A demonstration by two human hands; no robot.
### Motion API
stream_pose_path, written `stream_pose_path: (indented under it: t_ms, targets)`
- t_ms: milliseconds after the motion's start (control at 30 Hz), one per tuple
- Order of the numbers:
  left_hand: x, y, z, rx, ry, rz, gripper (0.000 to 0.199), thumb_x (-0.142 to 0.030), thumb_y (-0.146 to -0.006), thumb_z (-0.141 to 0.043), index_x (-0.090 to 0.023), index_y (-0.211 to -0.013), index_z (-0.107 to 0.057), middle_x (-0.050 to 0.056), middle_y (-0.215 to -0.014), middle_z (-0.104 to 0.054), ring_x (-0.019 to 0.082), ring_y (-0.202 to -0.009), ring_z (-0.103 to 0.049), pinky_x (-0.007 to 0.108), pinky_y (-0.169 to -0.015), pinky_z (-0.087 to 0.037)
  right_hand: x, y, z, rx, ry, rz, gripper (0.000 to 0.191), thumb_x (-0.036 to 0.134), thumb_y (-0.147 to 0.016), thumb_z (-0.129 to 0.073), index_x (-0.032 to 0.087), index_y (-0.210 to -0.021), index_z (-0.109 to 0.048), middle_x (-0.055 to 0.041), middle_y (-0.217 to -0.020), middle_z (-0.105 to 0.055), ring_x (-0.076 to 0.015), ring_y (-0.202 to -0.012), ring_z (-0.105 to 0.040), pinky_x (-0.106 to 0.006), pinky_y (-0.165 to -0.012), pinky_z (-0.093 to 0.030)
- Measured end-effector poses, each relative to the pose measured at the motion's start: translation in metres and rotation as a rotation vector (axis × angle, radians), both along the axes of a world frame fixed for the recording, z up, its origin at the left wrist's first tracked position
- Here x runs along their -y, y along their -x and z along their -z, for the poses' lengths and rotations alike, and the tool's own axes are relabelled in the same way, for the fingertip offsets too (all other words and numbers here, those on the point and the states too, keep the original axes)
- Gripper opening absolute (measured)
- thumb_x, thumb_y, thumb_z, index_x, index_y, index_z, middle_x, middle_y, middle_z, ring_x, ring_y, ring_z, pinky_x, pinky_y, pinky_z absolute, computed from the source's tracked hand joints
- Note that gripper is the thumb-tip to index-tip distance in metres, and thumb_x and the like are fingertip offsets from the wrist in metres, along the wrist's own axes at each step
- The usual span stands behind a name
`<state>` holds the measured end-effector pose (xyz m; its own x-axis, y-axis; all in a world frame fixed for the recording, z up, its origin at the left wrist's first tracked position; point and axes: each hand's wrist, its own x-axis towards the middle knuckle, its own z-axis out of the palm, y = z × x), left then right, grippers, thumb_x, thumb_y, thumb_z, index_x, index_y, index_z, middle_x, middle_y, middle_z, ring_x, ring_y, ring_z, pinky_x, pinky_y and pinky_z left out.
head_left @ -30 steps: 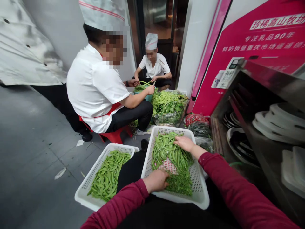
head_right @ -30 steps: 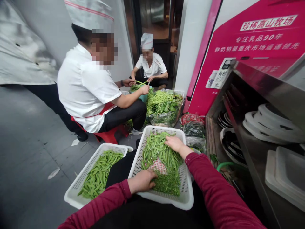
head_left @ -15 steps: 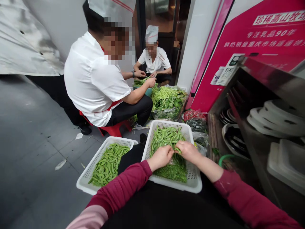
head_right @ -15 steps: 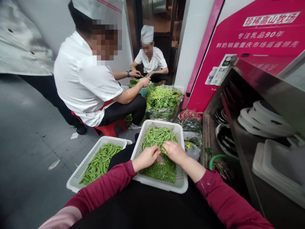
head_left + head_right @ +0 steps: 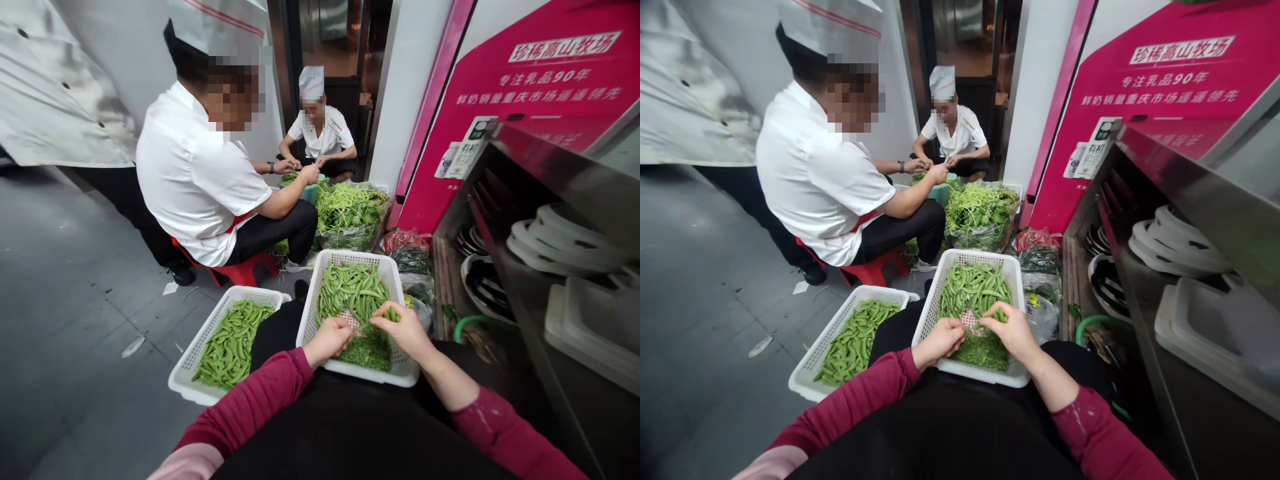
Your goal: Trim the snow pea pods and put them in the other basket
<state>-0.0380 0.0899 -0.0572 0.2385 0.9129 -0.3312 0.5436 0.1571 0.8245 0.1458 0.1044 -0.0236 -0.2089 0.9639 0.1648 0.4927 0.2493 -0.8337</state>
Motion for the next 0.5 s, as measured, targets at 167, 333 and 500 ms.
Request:
stream_pose_path:
  t_ms: [167,333,500]
  targets:
    - [-0.002,0.016,0.019,-0.391,-0.111,0.102,0.014,-0.012,-0.066,-0.048,-0.011,-0.073,-0.06,0.003,-0.066,-0.056,0.012,-0.063,-0.051,0.022,-0.063,-0.039,0.002,-0.019,-0.004,-0.075,0.091,0.117,0.023,0.039,-0.066,-0.063,0.017,-0.069,-0.059,0.0017,-0.061,-0.06,-0.0134,-0.056,-0.05,-0.024,-0.055,-0.036]
    - [-0.001,0.005,-0.02,-0.187,-0.359,0.353,0.049,-0.029,-0.07,-0.057,-0.017,-0.116,-0.046,0.008,-0.105,-0.054,0.012,-0.07,-0.054,0.022,-0.066,-0.042,-0.003,-0.018,0.0,0.042,0.082,0.026,0.021,0.038,-0.068,-0.061,0.018,-0.071,-0.06,0.0011,-0.064,-0.061,-0.0151,-0.06,-0.054,-0.024,-0.058,-0.039]
    - [-0.001,-0.003,-0.044,-0.437,-0.421,0.508,0.02,-0.026,-0.079,-0.045,-0.016,-0.068,-0.059,0.006,-0.063,-0.056,0.018,-0.065,-0.055,0.026,-0.064,-0.042,-0.004,-0.009,0.008,0.418,-0.201,-0.144,0.026,0.028,-0.072,-0.057,0.021,-0.098,-0.06,-0.0054,-0.086,-0.061,-0.0182,-0.073,-0.056,-0.026,-0.062,-0.042]
